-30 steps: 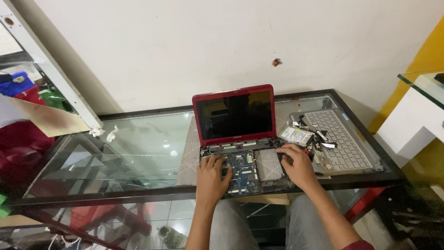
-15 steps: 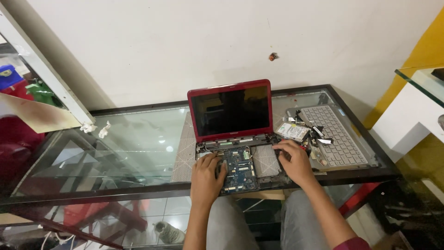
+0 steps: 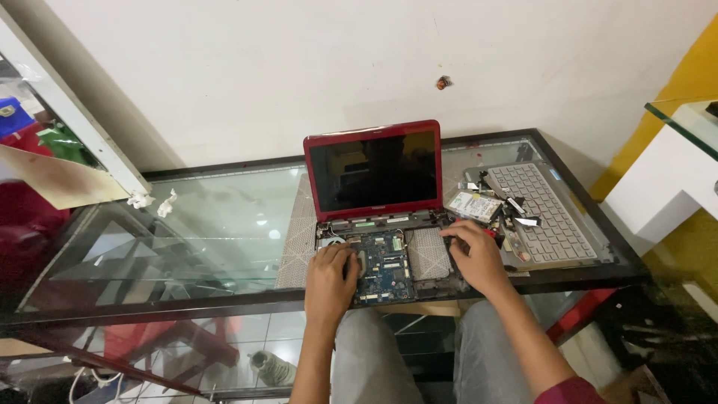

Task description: A person is reassembling a laptop, installing a hard drive and using a screwdriver to secure internal components.

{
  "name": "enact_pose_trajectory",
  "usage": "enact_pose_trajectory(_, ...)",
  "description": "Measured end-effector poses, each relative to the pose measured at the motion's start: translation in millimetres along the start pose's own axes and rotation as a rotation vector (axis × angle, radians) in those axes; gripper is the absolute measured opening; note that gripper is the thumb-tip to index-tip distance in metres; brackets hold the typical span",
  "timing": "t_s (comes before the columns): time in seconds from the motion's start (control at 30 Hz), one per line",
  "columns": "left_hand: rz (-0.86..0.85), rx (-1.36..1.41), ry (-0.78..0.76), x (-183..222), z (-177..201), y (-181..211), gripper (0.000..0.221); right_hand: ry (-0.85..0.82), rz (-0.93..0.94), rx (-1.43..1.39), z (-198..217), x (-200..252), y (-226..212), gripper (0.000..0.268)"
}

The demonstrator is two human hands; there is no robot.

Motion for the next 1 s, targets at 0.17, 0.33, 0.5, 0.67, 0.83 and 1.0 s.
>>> enact_pose_trajectory(0.17, -0.052, 0.002, 0.064, -0.9, 1.3, 3.2, 0.012, 0.001, -0.009, 0.036, -2.2, -1.6, 1.7, 0.03)
enact_pose_trajectory(0.33, -0.153, 0.039, -0.002, -7.1, 1.3, 10.3, 0.008, -0.001, 0.059, 0.33, -3.5, -8.2, -11.5, 0.029)
enact_pose_trajectory(0.5, -0.163, -0.031, -0.133, -8.9, 2.5, 13.8, 0.009, -0.101, 0.231, 0.392, -22.8, 0.9, -53.2, 0.032)
enact_pose_trajectory(0.67, -0.114, -0.052, -0.155, 2.6, -0.7, 24.3, 0.028, -0.182, 0.304, 0.2, -51.0, 9.3, -44.2, 0.029)
enact_pose_trajectory(0.83, -0.131, -0.073, -0.209, 5.8, 2.4, 33.4, 0.048, -0.138, 0.356, 0.227, -44.1, 13.3, -54.2, 0.028)
enact_pose_trajectory(1.0, -0.122, -0.171, -0.324, 4.5, 2.0, 35.5, 0.063, -0.163, 0.285, 0.278, -36.0, 15.0, -64.6, 0.041)
Point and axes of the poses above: each hand's wrist, its own x-axis away from the middle knuckle, its own z-axis out of the back of the hand, y = z × x, the point moved 2 cm from there along -x, towards the middle knuckle, and after that the axes turned 6 degrees about x, right-handed, at the moved point
